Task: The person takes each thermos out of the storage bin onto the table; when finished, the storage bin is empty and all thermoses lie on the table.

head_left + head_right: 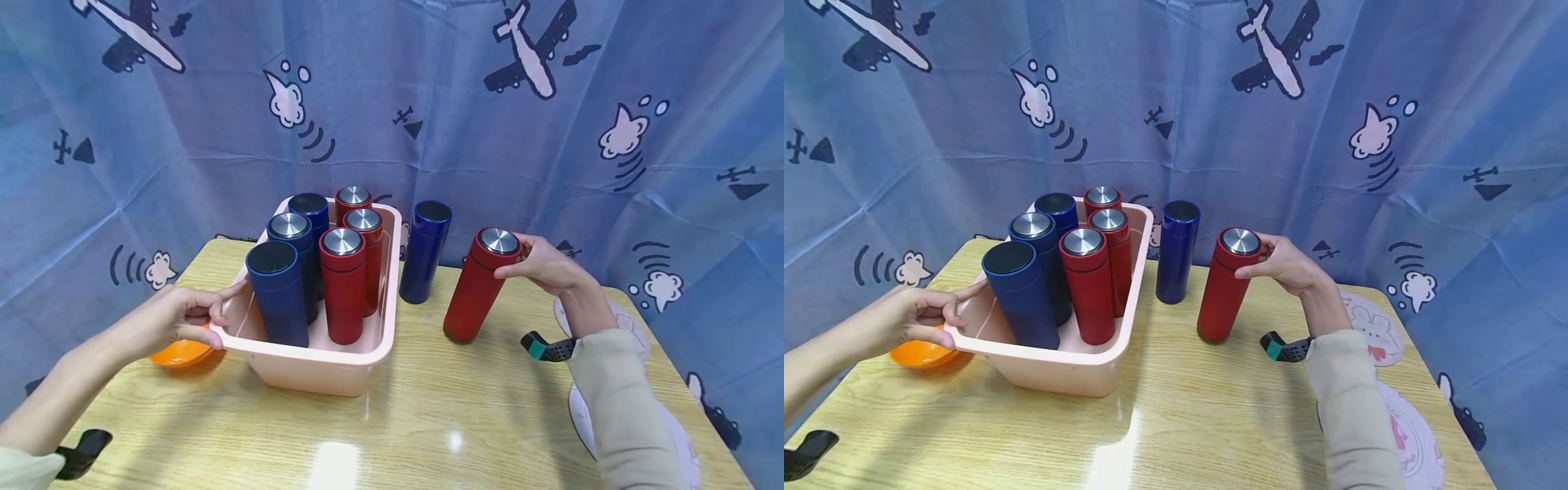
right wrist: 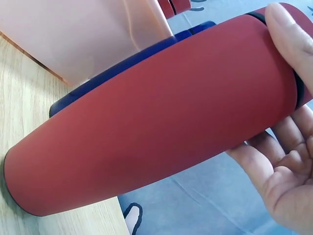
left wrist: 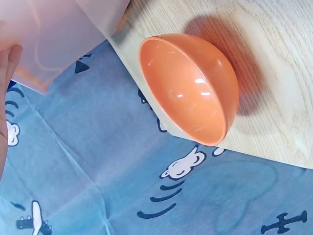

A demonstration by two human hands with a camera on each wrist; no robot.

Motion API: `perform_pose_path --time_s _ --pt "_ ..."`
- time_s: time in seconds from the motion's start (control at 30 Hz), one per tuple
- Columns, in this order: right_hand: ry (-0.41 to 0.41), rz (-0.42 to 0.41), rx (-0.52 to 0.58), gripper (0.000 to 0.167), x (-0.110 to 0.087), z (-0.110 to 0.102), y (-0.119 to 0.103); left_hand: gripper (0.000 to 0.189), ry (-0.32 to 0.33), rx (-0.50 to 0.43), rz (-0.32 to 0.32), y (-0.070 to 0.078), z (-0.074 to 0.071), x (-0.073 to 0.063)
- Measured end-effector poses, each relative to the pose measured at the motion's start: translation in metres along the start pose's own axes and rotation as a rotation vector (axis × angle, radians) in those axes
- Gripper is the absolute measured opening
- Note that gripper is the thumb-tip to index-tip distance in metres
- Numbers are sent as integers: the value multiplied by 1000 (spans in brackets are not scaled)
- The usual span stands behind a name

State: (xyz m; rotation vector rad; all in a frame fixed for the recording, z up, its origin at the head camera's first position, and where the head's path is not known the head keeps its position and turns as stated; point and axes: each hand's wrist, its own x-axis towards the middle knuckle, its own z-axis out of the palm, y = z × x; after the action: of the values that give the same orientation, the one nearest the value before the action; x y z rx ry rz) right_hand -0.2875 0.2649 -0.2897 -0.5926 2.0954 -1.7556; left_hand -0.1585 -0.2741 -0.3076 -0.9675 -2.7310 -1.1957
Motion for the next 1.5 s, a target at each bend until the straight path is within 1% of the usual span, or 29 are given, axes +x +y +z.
perform_pose_path --time_s 0.23,0.4,0.67,0.93,1.07,1.2,1.37,1.5 --pt "-16 -17 13 46 6 -7 8 26 1 -13 -15 -2 0 -1" --pt "-6 -34 14 46 10 -14 12 25 -2 -7 -3 -3 1 -1" --pt "1 -14 -12 44 18 -21 15 25 3 14 2 -3 1 -2" --pt "-33 -3 43 44 27 -26 17 25 4 -16 26 -4 2 -1" --pt "-37 -5 29 44 32 -27 18 25 6 -8 23 -4 2 -1" --pt "-36 4 12 44 38 -26 18 27 14 10 44 -3 2 0" --pt "-50 3 5 44 45 -26 17 29 21 10 66 -2 1 2" --pt "-56 16 5 45 50 -29 18 28 16 16 63 -2 0 2"
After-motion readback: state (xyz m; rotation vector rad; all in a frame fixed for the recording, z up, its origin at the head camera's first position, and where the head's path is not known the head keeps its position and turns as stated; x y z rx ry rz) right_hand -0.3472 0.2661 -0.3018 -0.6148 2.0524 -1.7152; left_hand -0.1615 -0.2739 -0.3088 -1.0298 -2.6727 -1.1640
